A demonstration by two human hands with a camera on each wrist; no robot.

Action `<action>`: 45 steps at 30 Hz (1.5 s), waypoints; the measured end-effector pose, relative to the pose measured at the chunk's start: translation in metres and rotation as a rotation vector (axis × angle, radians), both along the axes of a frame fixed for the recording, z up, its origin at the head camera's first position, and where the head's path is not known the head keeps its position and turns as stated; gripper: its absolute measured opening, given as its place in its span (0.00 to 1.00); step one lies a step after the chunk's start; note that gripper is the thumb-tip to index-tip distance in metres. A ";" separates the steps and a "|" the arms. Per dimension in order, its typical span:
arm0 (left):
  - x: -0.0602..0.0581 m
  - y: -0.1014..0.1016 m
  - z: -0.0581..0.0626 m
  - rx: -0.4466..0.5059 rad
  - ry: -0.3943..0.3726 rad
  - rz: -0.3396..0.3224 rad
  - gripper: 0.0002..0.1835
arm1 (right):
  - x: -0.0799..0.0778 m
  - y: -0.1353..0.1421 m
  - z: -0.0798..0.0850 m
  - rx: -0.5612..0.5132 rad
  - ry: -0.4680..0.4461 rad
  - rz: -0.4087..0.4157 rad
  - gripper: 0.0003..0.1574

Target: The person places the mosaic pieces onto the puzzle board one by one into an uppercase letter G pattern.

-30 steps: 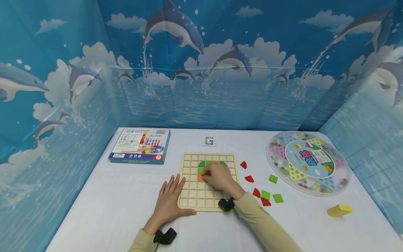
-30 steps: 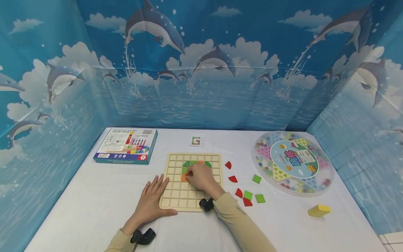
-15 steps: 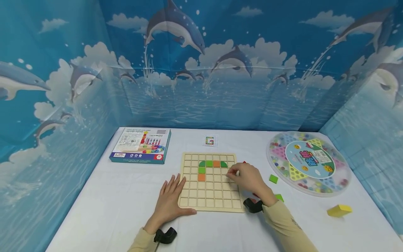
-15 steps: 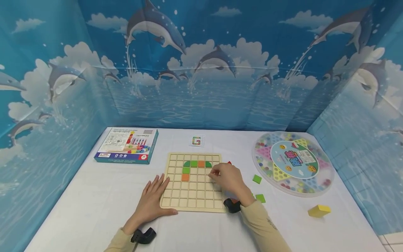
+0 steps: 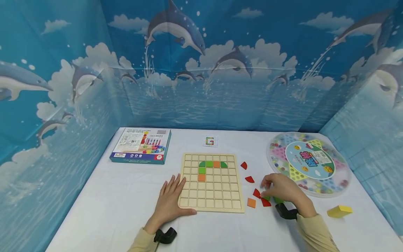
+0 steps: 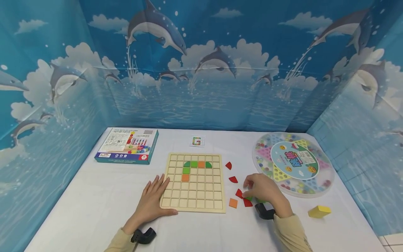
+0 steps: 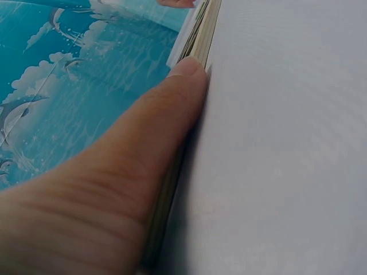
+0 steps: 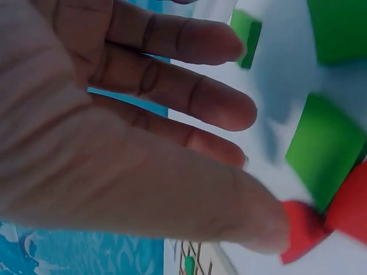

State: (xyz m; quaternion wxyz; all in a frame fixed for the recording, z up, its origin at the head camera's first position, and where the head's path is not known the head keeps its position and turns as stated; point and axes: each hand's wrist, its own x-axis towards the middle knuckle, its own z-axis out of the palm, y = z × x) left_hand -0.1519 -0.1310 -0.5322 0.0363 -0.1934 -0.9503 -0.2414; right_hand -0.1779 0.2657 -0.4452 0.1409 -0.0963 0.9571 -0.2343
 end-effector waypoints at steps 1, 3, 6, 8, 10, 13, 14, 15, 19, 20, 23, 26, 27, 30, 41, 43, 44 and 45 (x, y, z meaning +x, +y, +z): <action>0.000 0.000 0.000 0.002 -0.002 0.000 0.64 | 0.001 0.003 -0.001 0.001 -0.016 -0.005 0.16; 0.001 0.000 0.000 0.008 -0.007 -0.001 0.65 | 0.003 0.008 -0.003 -0.021 -0.042 -0.009 0.17; 0.001 0.000 0.000 0.011 -0.016 -0.004 0.65 | 0.006 0.014 -0.008 -0.060 -0.060 -0.006 0.17; 0.001 0.000 0.000 0.006 -0.011 -0.003 0.64 | 0.007 0.016 -0.010 -0.082 -0.056 -0.003 0.18; 0.000 0.000 0.000 0.003 -0.001 -0.004 0.64 | 0.007 0.017 -0.012 -0.090 -0.048 -0.001 0.19; -0.001 -0.001 0.001 0.005 0.010 -0.009 0.64 | 0.005 0.017 -0.015 -0.089 -0.036 -0.006 0.19; -0.001 -0.001 0.002 0.010 0.010 -0.011 0.64 | 0.005 0.016 -0.016 -0.088 -0.031 -0.010 0.19; 0.000 -0.001 0.002 0.013 0.008 -0.012 0.64 | 0.005 0.016 -0.017 -0.085 -0.026 -0.015 0.19; 0.000 -0.001 0.002 0.020 -0.002 -0.010 0.64 | 0.004 0.014 -0.020 -0.083 -0.001 -0.034 0.18; 0.000 -0.001 0.002 0.016 -0.007 -0.008 0.64 | 0.004 0.014 -0.021 -0.083 0.003 -0.038 0.17; 0.000 -0.001 0.001 0.006 -0.015 0.001 0.65 | 0.003 0.014 -0.023 -0.088 0.009 -0.040 0.16; 0.000 -0.001 0.000 0.000 -0.025 0.006 0.65 | 0.002 0.013 -0.024 -0.091 0.013 -0.045 0.15; 0.000 -0.001 0.000 -0.001 -0.027 0.007 0.65 | 0.002 0.013 -0.025 -0.094 0.017 -0.044 0.14; -0.001 -0.001 0.000 0.002 -0.018 0.003 0.65 | 0.001 0.013 -0.026 -0.103 0.021 -0.054 0.12; 0.000 -0.002 0.002 0.002 -0.009 0.010 0.64 | 0.006 0.012 -0.029 -0.125 0.065 -0.071 0.12; 0.000 -0.002 0.002 0.006 -0.006 0.005 0.64 | 0.007 0.013 -0.029 -0.125 0.080 -0.070 0.12; -0.001 -0.001 0.002 0.007 -0.002 0.001 0.64 | 0.007 0.013 -0.029 -0.128 0.087 -0.070 0.11; -0.001 -0.001 0.002 0.009 -0.001 -0.002 0.64 | 0.008 0.014 -0.028 -0.131 0.091 -0.073 0.11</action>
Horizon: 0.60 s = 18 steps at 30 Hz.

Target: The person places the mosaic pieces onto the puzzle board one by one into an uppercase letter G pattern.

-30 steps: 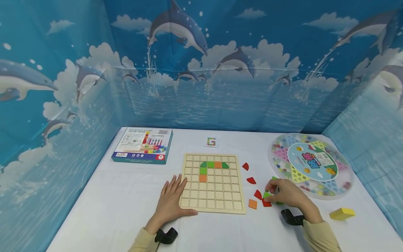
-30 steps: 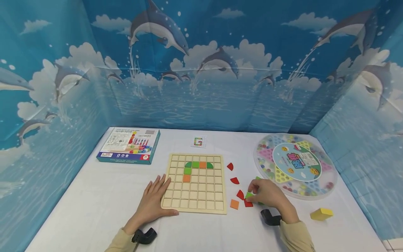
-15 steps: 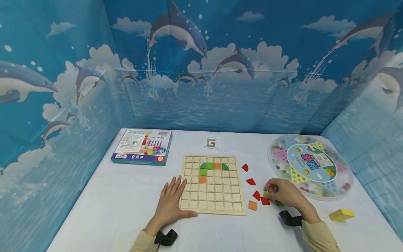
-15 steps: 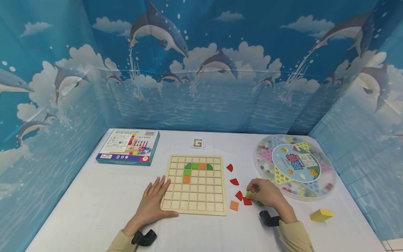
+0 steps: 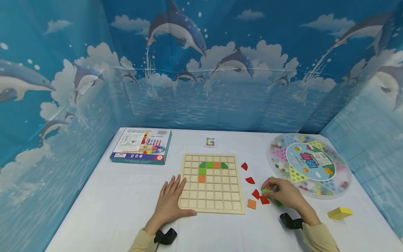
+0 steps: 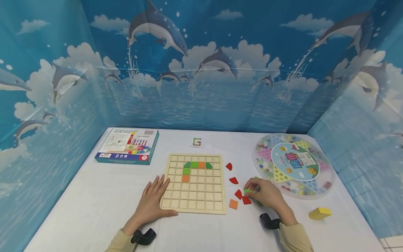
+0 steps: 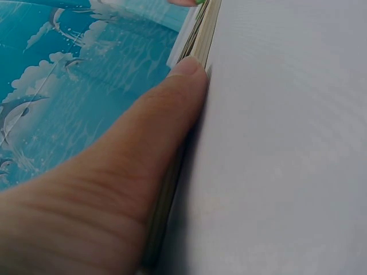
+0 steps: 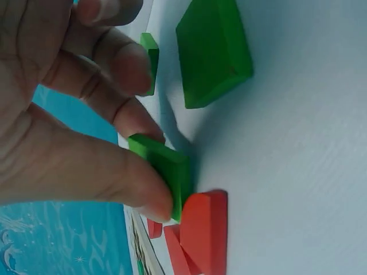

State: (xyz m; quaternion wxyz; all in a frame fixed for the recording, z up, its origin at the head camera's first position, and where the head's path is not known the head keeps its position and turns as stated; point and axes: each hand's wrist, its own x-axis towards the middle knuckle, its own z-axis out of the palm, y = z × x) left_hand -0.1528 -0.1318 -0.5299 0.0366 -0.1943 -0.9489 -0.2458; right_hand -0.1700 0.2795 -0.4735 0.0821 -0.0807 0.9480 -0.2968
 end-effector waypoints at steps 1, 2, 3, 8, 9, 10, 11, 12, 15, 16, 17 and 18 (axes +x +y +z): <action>0.000 0.000 0.000 0.000 0.004 -0.002 0.64 | 0.000 0.000 0.001 -0.007 0.002 0.000 0.10; 0.000 0.000 -0.001 0.002 0.003 -0.004 0.64 | -0.001 0.000 0.001 -0.014 0.005 -0.001 0.10; 0.000 0.000 -0.001 0.000 0.001 -0.003 0.65 | -0.001 -0.001 0.002 -0.020 0.005 -0.002 0.10; -0.001 0.000 0.000 -0.004 -0.007 0.006 0.65 | -0.005 -0.011 0.008 -0.028 0.046 -0.021 0.09; -0.001 0.000 0.000 -0.006 -0.003 0.006 0.65 | -0.006 -0.015 0.009 -0.028 0.061 -0.020 0.09; -0.001 -0.001 0.000 -0.007 -0.004 0.008 0.65 | -0.007 -0.020 0.009 -0.029 0.079 -0.014 0.09; -0.001 -0.001 0.000 -0.008 -0.010 0.009 0.65 | -0.008 -0.025 0.009 -0.035 0.093 -0.005 0.09; -0.001 -0.001 0.000 -0.008 -0.010 0.007 0.65 | -0.009 -0.030 0.009 -0.043 0.111 0.008 0.10; -0.001 -0.001 0.000 -0.007 -0.012 0.004 0.65 | -0.013 -0.049 0.007 -0.088 0.160 0.056 0.11; -0.001 0.000 0.000 -0.006 -0.016 0.004 0.65 | -0.013 -0.055 0.007 -0.101 0.175 0.072 0.11; 0.000 0.000 0.000 -0.005 -0.015 0.002 0.65 | -0.014 -0.062 0.006 -0.113 0.190 0.085 0.11; 0.000 0.000 -0.001 -0.003 -0.010 0.001 0.65 | -0.015 -0.068 0.005 -0.121 0.203 0.097 0.11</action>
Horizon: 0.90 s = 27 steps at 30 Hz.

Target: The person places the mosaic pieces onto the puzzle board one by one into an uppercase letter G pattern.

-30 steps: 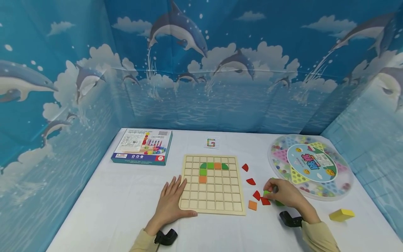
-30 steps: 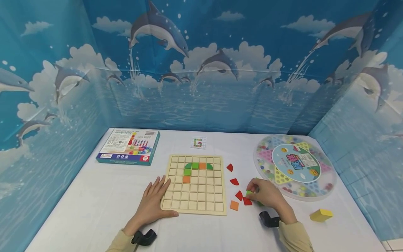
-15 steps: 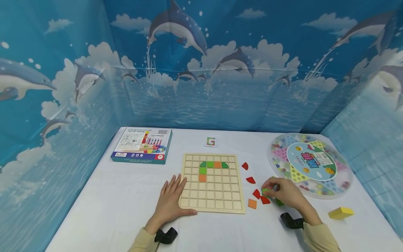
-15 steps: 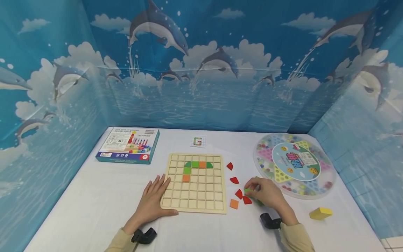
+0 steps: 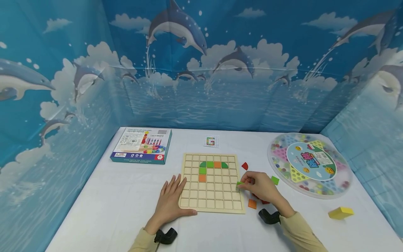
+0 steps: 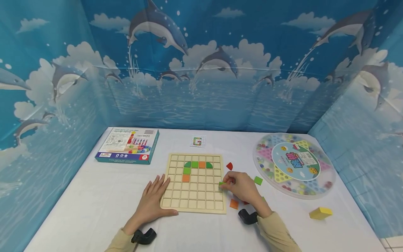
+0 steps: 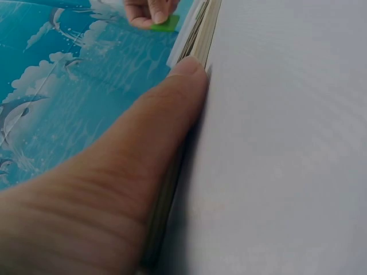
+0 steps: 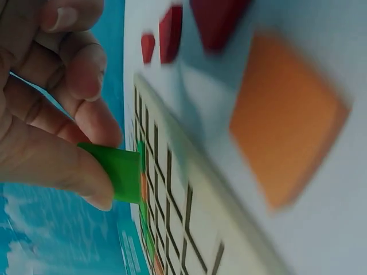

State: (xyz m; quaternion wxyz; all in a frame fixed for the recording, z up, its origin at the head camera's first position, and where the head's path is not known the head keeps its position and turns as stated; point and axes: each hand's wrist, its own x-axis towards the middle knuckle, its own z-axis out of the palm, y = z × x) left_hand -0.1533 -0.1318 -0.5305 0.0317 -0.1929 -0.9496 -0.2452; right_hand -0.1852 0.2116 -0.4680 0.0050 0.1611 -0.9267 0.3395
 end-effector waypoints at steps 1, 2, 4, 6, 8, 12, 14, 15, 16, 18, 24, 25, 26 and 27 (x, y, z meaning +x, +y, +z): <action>0.000 0.000 0.000 0.002 0.005 -0.002 0.65 | -0.001 -0.006 -0.001 -0.007 0.006 0.008 0.11; 0.000 0.000 0.000 0.003 0.010 -0.002 0.65 | -0.002 -0.013 -0.001 -0.012 0.008 0.016 0.10; 0.001 0.000 0.000 0.003 0.020 -0.002 0.65 | -0.005 -0.025 -0.003 -0.013 0.020 0.030 0.09; 0.001 0.000 0.001 0.003 0.024 -0.001 0.64 | -0.007 -0.036 -0.005 -0.019 0.022 0.048 0.08; 0.001 0.000 0.001 0.003 0.019 0.002 0.64 | -0.009 -0.046 -0.006 -0.031 0.022 0.067 0.07; 0.002 0.000 0.003 -0.002 0.003 0.006 0.64 | -0.012 -0.064 -0.008 -0.035 0.000 0.078 0.04; 0.002 0.000 0.003 -0.002 -0.003 0.007 0.64 | -0.012 -0.072 -0.008 -0.036 -0.013 0.081 0.03; 0.002 0.000 0.004 -0.002 -0.005 0.008 0.64 | -0.012 -0.076 -0.008 -0.035 -0.020 0.081 0.02; 0.002 0.000 0.004 -0.001 -0.006 0.008 0.64 | -0.013 -0.080 -0.007 -0.036 -0.026 0.085 0.03; 0.002 0.000 0.004 -0.001 -0.001 0.009 0.64 | -0.012 -0.086 -0.006 -0.049 -0.025 0.101 0.04; 0.001 0.000 0.003 0.001 0.004 0.005 0.63 | -0.013 -0.099 -0.009 -0.058 -0.011 0.129 0.03; 0.002 0.000 0.003 0.003 0.003 0.004 0.63 | -0.013 -0.100 -0.010 -0.057 -0.009 0.127 0.03; 0.002 0.000 0.003 0.003 0.004 0.003 0.63 | -0.013 -0.102 -0.010 -0.057 -0.006 0.126 0.04; 0.002 0.000 0.003 0.001 0.005 0.003 0.63 | -0.013 -0.103 -0.010 -0.058 0.000 0.125 0.04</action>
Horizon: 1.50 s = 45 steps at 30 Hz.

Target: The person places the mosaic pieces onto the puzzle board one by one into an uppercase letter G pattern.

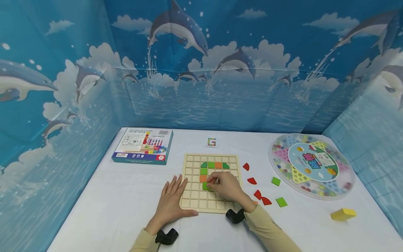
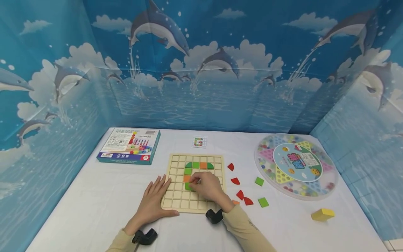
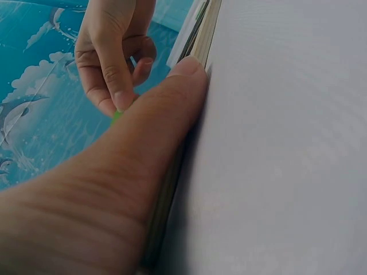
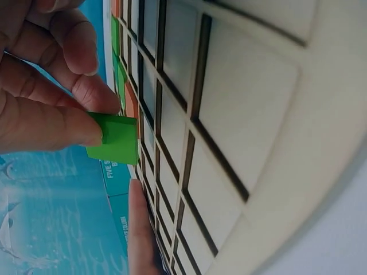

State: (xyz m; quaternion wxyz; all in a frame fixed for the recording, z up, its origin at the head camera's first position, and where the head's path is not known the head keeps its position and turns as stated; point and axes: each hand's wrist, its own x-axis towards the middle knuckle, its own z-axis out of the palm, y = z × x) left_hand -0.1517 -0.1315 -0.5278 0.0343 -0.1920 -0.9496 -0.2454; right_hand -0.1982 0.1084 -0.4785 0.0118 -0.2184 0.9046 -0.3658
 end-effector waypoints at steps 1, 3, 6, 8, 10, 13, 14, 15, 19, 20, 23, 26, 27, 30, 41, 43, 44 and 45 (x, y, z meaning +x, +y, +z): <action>0.000 0.000 0.000 0.001 0.001 0.000 0.63 | 0.000 -0.001 0.000 -0.001 0.003 -0.002 0.04; 0.000 0.000 0.001 0.006 0.000 -0.002 0.63 | 0.000 -0.003 0.000 0.004 0.009 -0.008 0.05; 0.000 0.001 0.000 0.002 0.001 0.001 0.63 | 0.000 -0.005 0.001 0.014 0.026 -0.015 0.06; 0.000 0.001 0.000 0.000 -0.002 0.002 0.63 | -0.001 -0.006 0.001 0.027 0.039 -0.021 0.07; 0.000 0.001 0.000 -0.007 0.003 0.003 0.63 | -0.001 -0.007 0.001 0.038 0.049 -0.023 0.07; 0.000 0.001 0.001 -0.006 0.010 0.000 0.63 | -0.001 -0.008 0.000 0.047 0.053 -0.017 0.08; 0.000 0.001 0.000 -0.005 0.013 -0.001 0.63 | -0.001 -0.008 0.001 0.048 0.052 -0.017 0.08; 0.000 0.001 0.000 -0.002 0.016 -0.003 0.63 | -0.001 -0.008 0.001 0.048 0.051 -0.018 0.08; 0.001 0.002 -0.002 0.004 0.012 -0.007 0.63 | 0.000 -0.008 0.001 0.052 0.046 -0.022 0.09; 0.001 0.001 -0.002 0.002 0.014 -0.008 0.63 | 0.000 -0.008 0.002 0.053 0.044 -0.021 0.09; 0.000 0.001 -0.003 -0.008 0.019 -0.008 0.63 | -0.001 -0.009 0.001 0.051 0.047 -0.008 0.08; -0.001 0.000 -0.003 -0.011 0.023 -0.006 0.63 | -0.002 -0.010 0.000 0.043 0.055 -0.002 0.08; -0.001 0.000 -0.003 -0.012 0.022 -0.004 0.63 | -0.002 -0.011 0.000 0.044 0.057 -0.001 0.09; -0.001 0.000 -0.003 -0.017 0.011 -0.001 0.63 | -0.003 -0.011 -0.002 0.041 0.061 0.002 0.09; 0.000 0.001 -0.001 -0.029 0.010 0.004 0.63 | -0.006 -0.015 -0.002 0.108 0.098 -0.019 0.08; 0.000 0.001 0.000 -0.030 0.007 0.004 0.63 | -0.007 -0.016 0.000 0.119 0.088 -0.024 0.08; 0.000 0.001 0.000 -0.031 0.006 0.004 0.63 | -0.007 -0.017 0.000 0.122 0.079 -0.027 0.08; 0.000 0.001 -0.001 -0.032 0.005 0.004 0.64 | -0.007 -0.017 0.001 0.126 0.073 -0.030 0.09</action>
